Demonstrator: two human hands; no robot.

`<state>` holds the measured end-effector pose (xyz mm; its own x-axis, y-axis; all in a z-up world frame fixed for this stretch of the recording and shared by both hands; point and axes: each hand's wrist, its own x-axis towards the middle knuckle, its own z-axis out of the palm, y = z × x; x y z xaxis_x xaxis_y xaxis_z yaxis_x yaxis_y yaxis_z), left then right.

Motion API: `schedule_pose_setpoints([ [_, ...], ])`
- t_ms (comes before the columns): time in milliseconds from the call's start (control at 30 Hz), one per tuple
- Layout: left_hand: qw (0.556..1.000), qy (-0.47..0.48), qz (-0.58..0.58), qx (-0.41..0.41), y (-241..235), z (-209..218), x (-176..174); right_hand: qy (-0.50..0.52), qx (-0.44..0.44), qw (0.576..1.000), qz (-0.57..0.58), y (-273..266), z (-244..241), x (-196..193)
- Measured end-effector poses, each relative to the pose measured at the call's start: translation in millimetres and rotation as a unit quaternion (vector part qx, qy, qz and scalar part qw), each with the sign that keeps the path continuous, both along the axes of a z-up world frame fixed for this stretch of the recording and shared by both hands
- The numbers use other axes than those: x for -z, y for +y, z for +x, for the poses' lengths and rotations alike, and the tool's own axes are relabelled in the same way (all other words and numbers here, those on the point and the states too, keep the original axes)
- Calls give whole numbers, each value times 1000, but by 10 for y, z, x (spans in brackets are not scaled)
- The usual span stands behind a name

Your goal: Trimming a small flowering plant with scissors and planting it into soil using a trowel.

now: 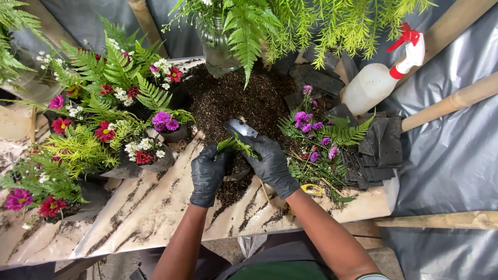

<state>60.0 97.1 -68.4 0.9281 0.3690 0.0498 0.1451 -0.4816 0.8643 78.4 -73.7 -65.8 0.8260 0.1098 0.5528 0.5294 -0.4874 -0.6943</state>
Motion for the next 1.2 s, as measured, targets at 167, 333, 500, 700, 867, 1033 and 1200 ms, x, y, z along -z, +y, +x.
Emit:
schedule_pose_setpoints([
  [167, 1000, 9, 2, 4, 39, 45, 44, 15, -22, 999, 17, -26, 29, 120],
  [333, 1000, 24, -8, 1, -26, 13, -109, 2, 10, 1000, -27, 16, 49, 313],
  [500, 999, 44, -6, -6, -34, 12, -165, 19, 75, 994, 79, 348, -171, 72],
  [700, 998, 52, -12, -14, -19, 29, -112, 105, 80, 987, 88, 289, -121, 211],
  [867, 999, 29, -26, -1, -25, -10, -155, 42, 40, 995, -80, 53, 75, 413],
  [1033, 999, 48, -3, -5, 44, 47, 136, 41, 0, 998, -55, -9, 129, 527],
  [1200, 1000, 12, -4, 14, 21, -49, 41, 77, -18, 997, -23, -20, 52, 355],
])
